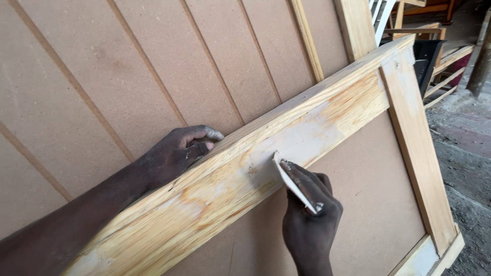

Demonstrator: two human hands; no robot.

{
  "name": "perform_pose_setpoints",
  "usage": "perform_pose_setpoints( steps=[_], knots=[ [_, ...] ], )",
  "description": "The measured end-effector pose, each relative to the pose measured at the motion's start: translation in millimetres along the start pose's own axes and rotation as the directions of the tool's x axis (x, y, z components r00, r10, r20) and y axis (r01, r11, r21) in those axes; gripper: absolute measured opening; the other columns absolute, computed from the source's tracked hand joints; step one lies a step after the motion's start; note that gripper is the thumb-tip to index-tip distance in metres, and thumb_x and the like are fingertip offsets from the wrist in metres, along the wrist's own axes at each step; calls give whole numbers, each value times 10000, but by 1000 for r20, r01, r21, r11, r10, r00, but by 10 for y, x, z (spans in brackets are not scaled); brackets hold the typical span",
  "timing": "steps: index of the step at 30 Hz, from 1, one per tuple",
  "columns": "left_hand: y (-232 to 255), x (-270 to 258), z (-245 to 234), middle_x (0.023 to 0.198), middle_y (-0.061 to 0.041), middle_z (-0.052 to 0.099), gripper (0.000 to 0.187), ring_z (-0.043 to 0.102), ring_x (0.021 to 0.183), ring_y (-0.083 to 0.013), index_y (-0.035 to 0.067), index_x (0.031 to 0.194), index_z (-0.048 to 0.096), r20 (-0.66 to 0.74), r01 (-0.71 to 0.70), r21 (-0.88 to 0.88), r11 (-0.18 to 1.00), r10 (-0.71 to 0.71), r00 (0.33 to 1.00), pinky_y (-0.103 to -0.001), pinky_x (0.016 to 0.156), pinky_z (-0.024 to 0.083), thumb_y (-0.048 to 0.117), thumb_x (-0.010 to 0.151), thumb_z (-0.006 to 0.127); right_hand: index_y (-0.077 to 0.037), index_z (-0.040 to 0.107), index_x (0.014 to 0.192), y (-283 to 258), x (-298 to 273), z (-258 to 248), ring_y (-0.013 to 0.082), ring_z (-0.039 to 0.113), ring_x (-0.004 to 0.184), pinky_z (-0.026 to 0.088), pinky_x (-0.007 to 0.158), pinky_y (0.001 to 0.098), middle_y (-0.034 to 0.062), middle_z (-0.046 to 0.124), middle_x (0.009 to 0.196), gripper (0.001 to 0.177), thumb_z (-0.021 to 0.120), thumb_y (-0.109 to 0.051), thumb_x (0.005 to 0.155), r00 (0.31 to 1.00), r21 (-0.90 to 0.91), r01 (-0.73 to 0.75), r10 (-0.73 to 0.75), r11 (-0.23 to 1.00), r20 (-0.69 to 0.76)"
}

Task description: Sanding wood filler on a wooden frame using a sanding block to create a smooth surface.

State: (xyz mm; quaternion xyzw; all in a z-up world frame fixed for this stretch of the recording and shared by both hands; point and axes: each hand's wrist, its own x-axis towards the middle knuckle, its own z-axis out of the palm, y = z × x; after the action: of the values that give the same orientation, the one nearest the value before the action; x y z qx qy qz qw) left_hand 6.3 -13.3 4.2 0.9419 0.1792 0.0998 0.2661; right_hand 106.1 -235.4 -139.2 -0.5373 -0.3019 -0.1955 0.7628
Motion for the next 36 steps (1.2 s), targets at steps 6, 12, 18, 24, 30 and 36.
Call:
perform_pose_setpoints(
  steps=[6,12,18,24,30,36],
  knots=[
    [126,-83,7,1247,2,727,544,653,1186,-123,109,1234,727,-13,33,-65,997,-34,999,-289,1030,455,460,833,614,-54,772,1091,-337,-364,122,233,731,931,602,797,292,114,800,1083,323,592,94,868,998,88,62,-64,994,21],
    [-43,-37,-27,1187,9,735,444,631,1116,-79,70,1225,714,16,-98,-88,991,99,995,-251,975,466,374,918,612,-41,813,1070,-243,-448,-18,231,802,962,632,812,296,135,835,1057,238,734,-124,861,957,363,-210,114,908,268],
    [14,-47,-31,1161,6,726,530,624,1091,-86,77,1220,723,32,-20,-152,988,25,999,-260,953,440,450,855,635,32,672,784,361,-613,159,159,649,659,674,532,376,58,591,739,177,837,-28,759,829,460,-253,436,851,-350],
    [-69,-10,-58,1281,-57,717,597,635,1224,-152,51,1253,694,42,-155,-88,984,159,986,-297,1046,447,507,877,613,138,641,1108,-494,-288,400,399,724,876,691,707,469,261,704,1081,345,679,-95,856,604,774,-374,768,510,-213],
    [-173,25,-55,1251,-41,723,515,642,1175,-140,61,1240,699,45,-221,-25,975,222,974,-289,1011,462,456,926,596,165,685,964,-826,-371,575,318,558,522,536,383,427,249,605,704,256,698,-78,883,485,740,-559,871,375,-76],
    [-181,22,-43,1221,-39,722,462,640,1153,-143,63,1205,697,36,-291,44,956,290,956,-299,996,456,429,963,552,-20,493,1514,-999,-490,656,231,584,440,589,378,360,182,663,804,628,606,-65,898,751,592,-512,659,622,-43]
  ],
)
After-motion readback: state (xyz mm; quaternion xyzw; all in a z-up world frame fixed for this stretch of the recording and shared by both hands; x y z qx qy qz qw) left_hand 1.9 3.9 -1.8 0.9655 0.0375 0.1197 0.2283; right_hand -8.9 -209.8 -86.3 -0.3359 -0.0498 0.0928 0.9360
